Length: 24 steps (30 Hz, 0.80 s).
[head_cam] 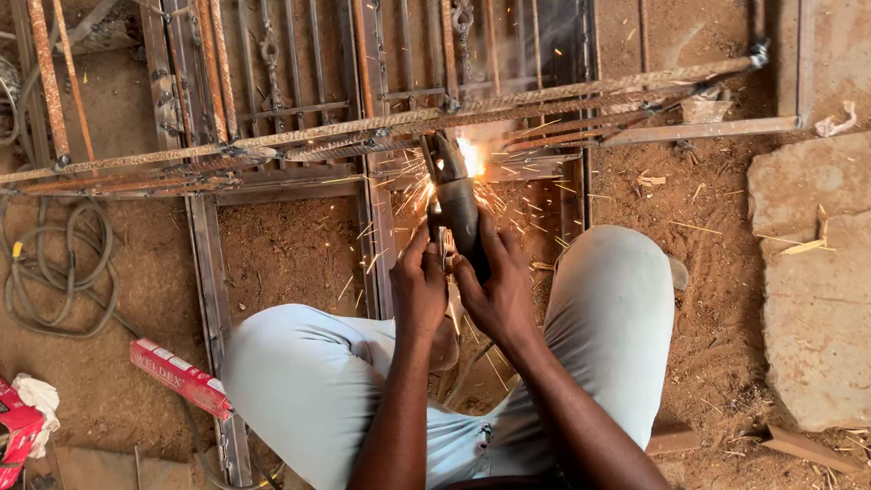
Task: The person positions a metal rod on a metal frame structure and then uses a welding tool to weld the rod to the frame. The person adjusts the frame and welds multiple joints, creating sparks and smoke during the process.
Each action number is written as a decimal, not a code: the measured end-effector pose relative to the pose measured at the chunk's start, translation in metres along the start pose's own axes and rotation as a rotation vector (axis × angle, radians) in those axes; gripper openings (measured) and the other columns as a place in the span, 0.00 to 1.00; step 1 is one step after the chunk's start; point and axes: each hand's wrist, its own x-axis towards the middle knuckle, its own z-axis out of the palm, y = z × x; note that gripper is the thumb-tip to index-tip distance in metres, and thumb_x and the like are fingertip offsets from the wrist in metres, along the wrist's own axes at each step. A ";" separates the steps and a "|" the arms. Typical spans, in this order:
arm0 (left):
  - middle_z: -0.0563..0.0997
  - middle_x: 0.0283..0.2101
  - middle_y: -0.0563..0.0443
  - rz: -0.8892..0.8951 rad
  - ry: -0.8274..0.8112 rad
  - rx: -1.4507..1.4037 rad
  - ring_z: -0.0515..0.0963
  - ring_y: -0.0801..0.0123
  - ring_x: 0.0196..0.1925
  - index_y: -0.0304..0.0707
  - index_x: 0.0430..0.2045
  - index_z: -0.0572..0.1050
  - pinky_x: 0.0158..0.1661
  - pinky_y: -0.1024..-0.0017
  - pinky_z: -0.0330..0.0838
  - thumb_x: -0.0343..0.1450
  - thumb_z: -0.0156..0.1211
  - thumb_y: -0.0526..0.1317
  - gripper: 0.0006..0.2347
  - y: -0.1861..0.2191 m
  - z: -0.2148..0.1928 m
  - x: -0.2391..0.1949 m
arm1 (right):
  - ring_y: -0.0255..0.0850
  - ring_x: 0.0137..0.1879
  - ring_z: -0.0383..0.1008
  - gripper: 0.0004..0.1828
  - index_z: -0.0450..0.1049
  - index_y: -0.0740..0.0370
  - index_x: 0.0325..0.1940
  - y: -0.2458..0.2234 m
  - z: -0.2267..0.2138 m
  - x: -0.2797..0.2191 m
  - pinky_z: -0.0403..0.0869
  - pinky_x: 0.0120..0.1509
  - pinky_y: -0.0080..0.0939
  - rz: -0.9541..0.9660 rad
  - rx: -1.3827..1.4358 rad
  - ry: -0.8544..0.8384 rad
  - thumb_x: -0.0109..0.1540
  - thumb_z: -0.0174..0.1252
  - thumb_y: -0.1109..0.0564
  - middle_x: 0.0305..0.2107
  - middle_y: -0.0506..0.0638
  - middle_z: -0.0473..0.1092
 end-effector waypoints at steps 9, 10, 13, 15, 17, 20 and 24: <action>0.85 0.40 0.37 0.108 0.049 -0.033 0.87 0.60 0.39 0.32 0.59 0.73 0.38 0.65 0.77 0.79 0.49 0.34 0.14 -0.005 0.013 0.000 | 0.55 0.47 0.76 0.38 0.58 0.68 0.75 0.006 -0.004 0.007 0.75 0.52 0.49 0.049 0.070 -0.045 0.62 0.62 0.59 0.48 0.65 0.71; 0.84 0.38 0.39 0.051 0.029 -0.096 0.84 0.62 0.36 0.33 0.60 0.72 0.36 0.66 0.76 0.78 0.49 0.34 0.15 -0.004 0.013 -0.004 | 0.55 0.47 0.76 0.38 0.58 0.67 0.76 0.006 -0.007 0.004 0.75 0.52 0.48 0.082 0.098 -0.066 0.62 0.61 0.59 0.46 0.64 0.71; 0.82 0.35 0.46 0.014 0.000 -0.230 0.79 0.70 0.31 0.32 0.63 0.70 0.33 0.70 0.75 0.78 0.49 0.36 0.17 0.005 0.013 -0.007 | 0.55 0.46 0.75 0.38 0.59 0.68 0.75 0.006 -0.015 0.005 0.75 0.52 0.47 0.016 0.080 -0.021 0.60 0.60 0.63 0.46 0.66 0.70; 0.81 0.38 0.52 0.127 0.012 -0.246 0.78 0.75 0.34 0.31 0.63 0.70 0.36 0.73 0.75 0.80 0.48 0.37 0.17 0.012 0.013 -0.011 | 0.59 0.55 0.74 0.37 0.58 0.70 0.74 0.011 -0.019 0.007 0.74 0.57 0.50 -0.115 0.071 0.036 0.60 0.58 0.64 0.53 0.71 0.69; 0.79 0.32 0.51 0.075 0.008 -0.215 0.78 0.75 0.30 0.31 0.60 0.74 0.31 0.73 0.73 0.79 0.50 0.38 0.16 0.017 0.015 -0.012 | 0.56 0.57 0.75 0.36 0.58 0.70 0.74 0.017 -0.021 0.005 0.74 0.59 0.49 -0.103 0.110 0.043 0.61 0.57 0.64 0.55 0.70 0.70; 0.78 0.28 0.52 0.129 0.017 -0.121 0.76 0.75 0.26 0.33 0.58 0.76 0.25 0.72 0.69 0.78 0.54 0.40 0.16 0.029 0.013 -0.011 | 0.45 0.47 0.77 0.37 0.58 0.67 0.76 0.025 -0.025 0.009 0.76 0.52 0.43 0.130 0.238 -0.010 0.62 0.53 0.61 0.47 0.63 0.74; 0.79 0.29 0.51 0.252 0.033 -0.125 0.76 0.75 0.26 0.34 0.58 0.77 0.25 0.73 0.68 0.76 0.60 0.42 0.17 0.042 0.009 -0.013 | 0.41 0.46 0.77 0.34 0.55 0.66 0.76 0.030 -0.029 0.011 0.76 0.51 0.41 0.210 0.384 -0.048 0.64 0.48 0.60 0.46 0.59 0.75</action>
